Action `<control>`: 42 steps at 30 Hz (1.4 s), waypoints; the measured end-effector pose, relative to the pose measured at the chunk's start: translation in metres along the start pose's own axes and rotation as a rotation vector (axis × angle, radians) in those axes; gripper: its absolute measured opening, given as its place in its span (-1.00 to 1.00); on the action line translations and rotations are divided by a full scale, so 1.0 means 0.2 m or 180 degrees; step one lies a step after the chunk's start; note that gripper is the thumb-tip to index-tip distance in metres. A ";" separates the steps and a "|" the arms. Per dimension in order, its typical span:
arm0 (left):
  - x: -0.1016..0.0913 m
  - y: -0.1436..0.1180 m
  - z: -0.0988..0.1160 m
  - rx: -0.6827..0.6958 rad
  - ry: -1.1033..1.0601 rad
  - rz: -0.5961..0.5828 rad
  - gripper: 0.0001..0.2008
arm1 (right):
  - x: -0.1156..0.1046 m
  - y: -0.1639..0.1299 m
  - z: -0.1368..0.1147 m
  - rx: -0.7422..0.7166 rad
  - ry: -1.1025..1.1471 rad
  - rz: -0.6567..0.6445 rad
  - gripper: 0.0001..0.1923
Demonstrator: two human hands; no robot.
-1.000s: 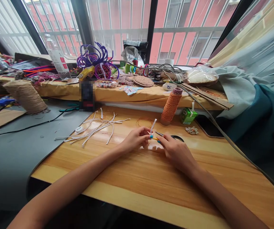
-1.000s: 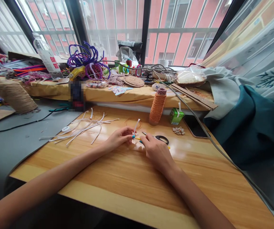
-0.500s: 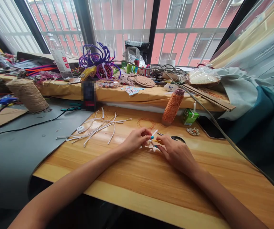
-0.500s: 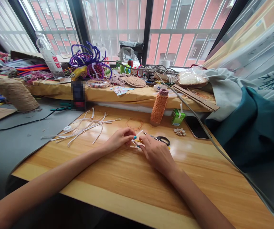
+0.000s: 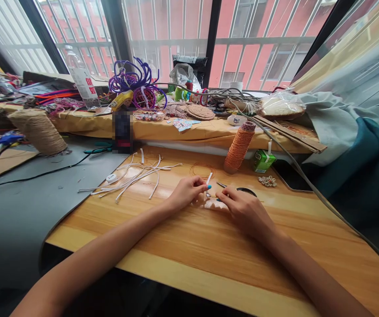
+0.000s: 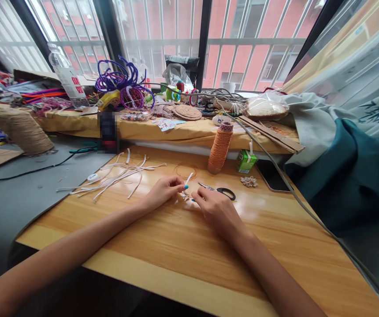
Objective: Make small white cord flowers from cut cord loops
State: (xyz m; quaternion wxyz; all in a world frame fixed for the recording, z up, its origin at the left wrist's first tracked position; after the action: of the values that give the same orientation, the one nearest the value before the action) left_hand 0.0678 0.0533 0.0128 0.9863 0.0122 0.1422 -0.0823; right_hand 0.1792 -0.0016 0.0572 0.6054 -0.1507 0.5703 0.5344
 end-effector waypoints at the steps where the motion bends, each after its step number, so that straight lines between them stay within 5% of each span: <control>1: 0.00 0.00 0.01 0.0040 0.0052 0.0020 -0.80 | 0.00 0.00 -0.01 -0.0054 -0.0013 0.0008 -0.73; 15: 0.00 -0.04 0.10 0.0353 0.0703 0.0307 -0.86 | 0.02 0.01 -0.04 -0.0364 0.0196 0.0079 -0.78; 25: 0.02 -0.09 0.17 0.0920 0.1309 0.0423 -0.87 | 0.05 -0.01 0.04 0.0393 0.0029 -0.0154 -0.78; 28: 0.02 -0.10 0.17 0.1003 0.1396 0.0434 -0.88 | 0.02 -0.01 0.04 0.0454 0.0147 0.0089 -0.79; 31: 0.02 -0.09 0.16 0.0991 0.1426 0.0434 -0.88 | 0.01 -0.01 0.03 0.0327 0.0245 0.0310 -0.80; 42: 0.03 -0.08 0.16 0.0927 0.1569 0.0413 -0.87 | -0.03 0.01 -0.04 -0.0349 -0.0052 0.0123 -0.76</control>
State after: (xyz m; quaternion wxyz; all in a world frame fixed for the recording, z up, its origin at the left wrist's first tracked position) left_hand 0.0788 0.0349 0.0417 0.9131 0.1824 0.3632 -0.0332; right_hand 0.1748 -0.0104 0.0595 0.5905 -0.1682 0.5379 0.5776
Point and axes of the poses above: each hand's wrist, its own y-axis towards the middle knuckle, its own x-axis out of the palm, z = x × y, the point moved 8 cm from there along y, towards the middle knuckle, and after that the axes turned 8 degrees about -x, right-handed, at the moved point
